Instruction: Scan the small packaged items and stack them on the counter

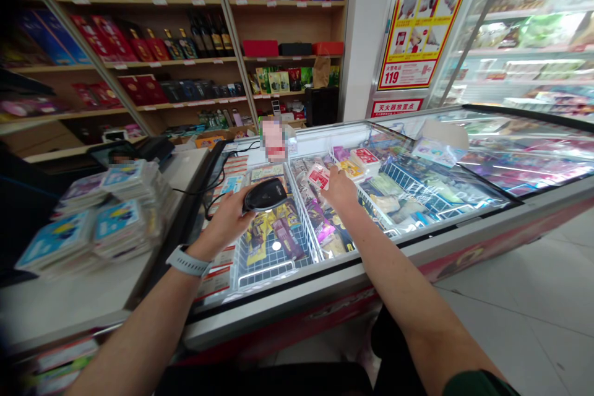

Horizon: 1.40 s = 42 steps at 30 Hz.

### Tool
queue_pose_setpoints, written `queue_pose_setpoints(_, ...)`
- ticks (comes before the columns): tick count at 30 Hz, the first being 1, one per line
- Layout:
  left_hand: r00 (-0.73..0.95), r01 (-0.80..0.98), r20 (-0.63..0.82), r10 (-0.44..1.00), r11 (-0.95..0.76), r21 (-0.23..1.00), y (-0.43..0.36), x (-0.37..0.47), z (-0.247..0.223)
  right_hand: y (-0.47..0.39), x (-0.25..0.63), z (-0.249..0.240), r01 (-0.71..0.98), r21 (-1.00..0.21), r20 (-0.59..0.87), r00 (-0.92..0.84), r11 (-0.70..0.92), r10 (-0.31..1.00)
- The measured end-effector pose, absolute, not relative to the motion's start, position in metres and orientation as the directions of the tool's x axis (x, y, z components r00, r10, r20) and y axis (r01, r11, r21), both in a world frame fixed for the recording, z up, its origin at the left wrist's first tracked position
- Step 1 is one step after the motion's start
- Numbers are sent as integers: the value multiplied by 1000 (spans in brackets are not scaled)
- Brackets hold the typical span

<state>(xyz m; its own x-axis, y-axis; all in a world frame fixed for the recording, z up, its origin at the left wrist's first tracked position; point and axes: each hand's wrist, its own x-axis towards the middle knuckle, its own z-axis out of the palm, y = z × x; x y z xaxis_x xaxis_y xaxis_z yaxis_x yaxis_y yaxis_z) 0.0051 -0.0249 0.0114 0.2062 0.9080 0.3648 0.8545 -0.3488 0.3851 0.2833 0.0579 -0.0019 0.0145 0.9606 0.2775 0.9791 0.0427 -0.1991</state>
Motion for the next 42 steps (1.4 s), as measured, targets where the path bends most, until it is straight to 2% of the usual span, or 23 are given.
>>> queue_pose_setpoints(4,211,854,364,907,-352,382,-24,5,11,64,286,-5,954,-258,344,-58,154,937)
queue_pose_setpoints(9,199,859,355,913,-337,385,-24,5,12,69,287,-7,935,-291,380,-84,205,921)
queue_pose_setpoints(14,201,857,356,912,-340,386,-24,6,12,74,289,-8,938,-280,392,-83,204,916)
queue_pose_setpoints(29,205,835,389,898,-368,409,-24,2,9,79,294,-11,865,-456,444,18,209,896)
queue_pose_setpoints(36,210,832,399,893,-378,406,-25,1,11,87,299,-18,762,-612,401,68,212,914)
queue_pose_setpoints(42,209,833,403,891,-378,404,-24,2,9,92,300,-23,549,-814,295,110,189,949)
